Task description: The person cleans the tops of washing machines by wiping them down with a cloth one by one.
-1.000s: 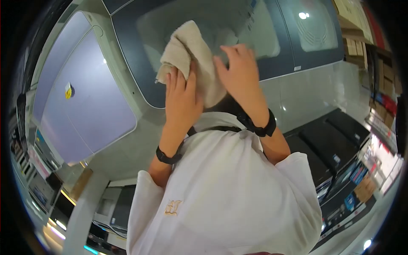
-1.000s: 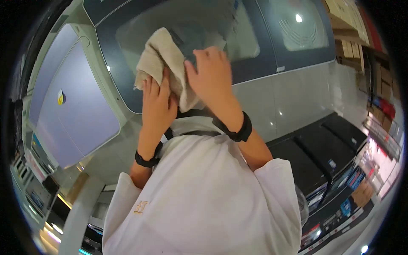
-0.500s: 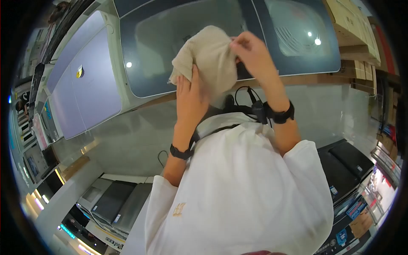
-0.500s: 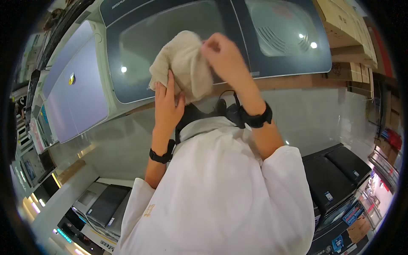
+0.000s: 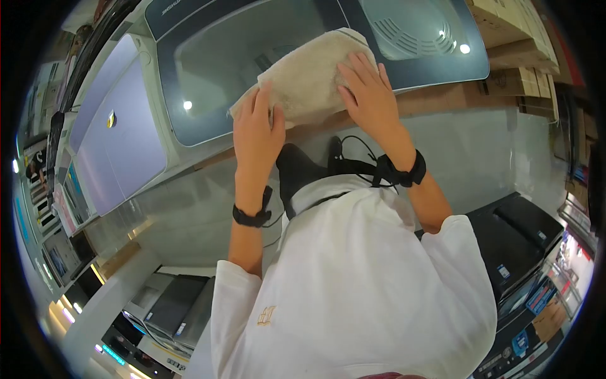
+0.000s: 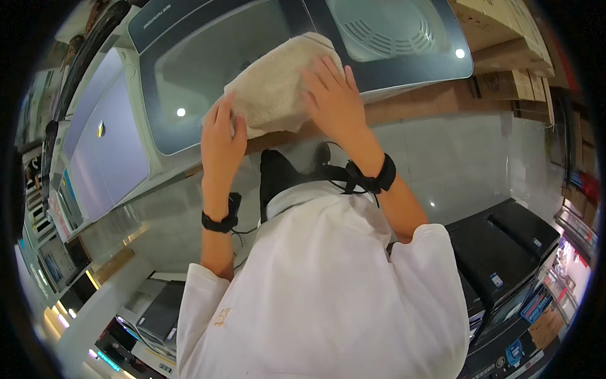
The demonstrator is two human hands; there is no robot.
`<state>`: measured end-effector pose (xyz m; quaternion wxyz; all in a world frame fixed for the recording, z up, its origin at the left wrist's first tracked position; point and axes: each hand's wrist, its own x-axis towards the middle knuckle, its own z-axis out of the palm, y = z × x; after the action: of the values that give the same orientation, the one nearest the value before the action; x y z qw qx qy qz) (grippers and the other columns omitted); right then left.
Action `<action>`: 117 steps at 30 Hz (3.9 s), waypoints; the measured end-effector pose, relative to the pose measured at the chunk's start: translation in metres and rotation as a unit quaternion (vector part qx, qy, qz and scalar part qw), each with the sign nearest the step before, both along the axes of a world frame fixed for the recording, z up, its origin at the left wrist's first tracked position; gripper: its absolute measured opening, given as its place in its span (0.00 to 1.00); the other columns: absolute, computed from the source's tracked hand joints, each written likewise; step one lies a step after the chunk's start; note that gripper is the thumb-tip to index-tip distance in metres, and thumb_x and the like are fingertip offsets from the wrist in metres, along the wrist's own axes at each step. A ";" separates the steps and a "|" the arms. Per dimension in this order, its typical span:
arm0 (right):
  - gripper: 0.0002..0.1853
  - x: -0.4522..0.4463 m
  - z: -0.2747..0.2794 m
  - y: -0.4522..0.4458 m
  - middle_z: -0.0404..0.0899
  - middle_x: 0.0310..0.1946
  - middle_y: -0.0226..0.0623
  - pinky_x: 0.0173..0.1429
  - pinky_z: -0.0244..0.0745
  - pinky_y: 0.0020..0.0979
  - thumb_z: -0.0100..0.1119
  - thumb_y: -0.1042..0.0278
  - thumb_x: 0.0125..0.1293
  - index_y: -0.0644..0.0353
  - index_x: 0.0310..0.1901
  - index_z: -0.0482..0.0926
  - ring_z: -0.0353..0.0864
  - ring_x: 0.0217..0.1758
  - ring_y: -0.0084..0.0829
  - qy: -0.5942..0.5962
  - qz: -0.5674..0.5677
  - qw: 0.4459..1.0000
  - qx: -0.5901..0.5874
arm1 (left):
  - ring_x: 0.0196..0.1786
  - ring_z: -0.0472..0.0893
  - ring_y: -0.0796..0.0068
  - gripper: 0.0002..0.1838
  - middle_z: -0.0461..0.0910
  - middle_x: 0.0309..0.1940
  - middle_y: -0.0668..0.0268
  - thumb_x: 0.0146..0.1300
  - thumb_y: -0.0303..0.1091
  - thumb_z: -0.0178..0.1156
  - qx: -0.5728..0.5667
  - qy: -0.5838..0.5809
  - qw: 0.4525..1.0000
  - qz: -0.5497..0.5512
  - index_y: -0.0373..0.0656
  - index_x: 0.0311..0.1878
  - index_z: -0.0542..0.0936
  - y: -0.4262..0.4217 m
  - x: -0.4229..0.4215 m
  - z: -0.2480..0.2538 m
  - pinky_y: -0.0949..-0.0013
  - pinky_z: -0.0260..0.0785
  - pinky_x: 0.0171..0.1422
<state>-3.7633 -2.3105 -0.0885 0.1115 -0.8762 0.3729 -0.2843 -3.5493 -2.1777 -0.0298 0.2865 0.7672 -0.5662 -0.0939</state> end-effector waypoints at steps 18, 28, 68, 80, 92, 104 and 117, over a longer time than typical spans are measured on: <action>0.16 -0.029 -0.002 -0.044 0.77 0.67 0.45 0.71 0.68 0.59 0.69 0.63 0.66 0.54 0.54 0.82 0.73 0.72 0.49 0.023 -0.093 0.995 -0.022 | 0.54 0.81 0.54 0.25 0.80 0.52 0.59 0.65 0.30 0.66 0.071 -0.079 0.991 0.081 0.47 0.67 0.81 -0.019 -0.006 -0.030 0.54 0.67 0.62; 0.07 -0.026 0.065 -0.032 0.84 0.41 0.30 0.54 0.73 0.28 0.66 0.75 0.63 0.61 0.41 0.79 0.76 0.44 0.24 -0.316 0.071 0.876 0.357 | 0.50 0.83 0.68 0.14 0.84 0.46 0.64 0.64 0.20 0.58 -0.076 0.366 0.927 0.034 0.38 0.53 0.81 0.029 0.034 0.008 0.64 0.75 0.58; 0.34 0.009 -0.005 -0.013 0.68 0.75 0.66 0.83 0.58 0.62 0.69 0.56 0.66 0.62 0.71 0.75 0.67 0.79 0.63 0.019 -0.126 0.992 -0.005 | 0.84 0.51 0.22 0.41 0.53 0.85 0.38 0.74 0.58 0.61 0.078 -0.189 0.979 0.018 0.58 0.86 0.63 -0.020 0.004 -0.060 0.25 0.44 0.82; 0.34 0.054 -0.008 0.004 0.69 0.74 0.64 0.83 0.61 0.56 0.69 0.58 0.66 0.73 0.69 0.76 0.67 0.79 0.61 0.009 -0.079 0.996 -0.051 | 0.85 0.48 0.22 0.41 0.50 0.86 0.39 0.77 0.62 0.56 0.054 -0.207 0.976 0.029 0.57 0.87 0.62 -0.035 0.011 -0.068 0.21 0.40 0.82; 0.35 -0.001 -0.004 0.000 0.70 0.73 0.65 0.82 0.62 0.55 0.68 0.58 0.67 0.70 0.71 0.74 0.68 0.78 0.62 0.047 -0.127 0.990 -0.044 | 0.83 0.52 0.21 0.41 0.53 0.86 0.42 0.75 0.60 0.60 0.068 -0.224 0.972 0.030 0.59 0.86 0.63 -0.012 -0.001 -0.060 0.21 0.43 0.81; 0.31 -0.011 -0.002 0.032 0.72 0.73 0.59 0.80 0.65 0.59 0.70 0.59 0.65 0.65 0.67 0.80 0.70 0.77 0.60 0.036 -0.019 0.999 -0.023 | 0.84 0.50 0.22 0.39 0.53 0.86 0.42 0.73 0.60 0.62 0.051 -0.201 0.978 0.025 0.62 0.84 0.68 0.002 -0.019 -0.064 0.20 0.44 0.81; 0.30 0.021 -0.010 -0.004 0.74 0.70 0.60 0.79 0.65 0.59 0.72 0.56 0.63 0.61 0.65 0.82 0.72 0.74 0.62 -0.038 -0.116 0.992 -0.039 | 0.82 0.48 0.16 0.40 0.50 0.85 0.38 0.70 0.60 0.65 0.084 -0.228 0.970 -0.004 0.69 0.84 0.67 -0.065 -0.035 -0.059 0.13 0.41 0.77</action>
<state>-3.7422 -2.3147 -0.0983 0.0577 -0.8192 0.4559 -0.3431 -3.5844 -2.2431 -0.0890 0.0839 0.7875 -0.6096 0.0345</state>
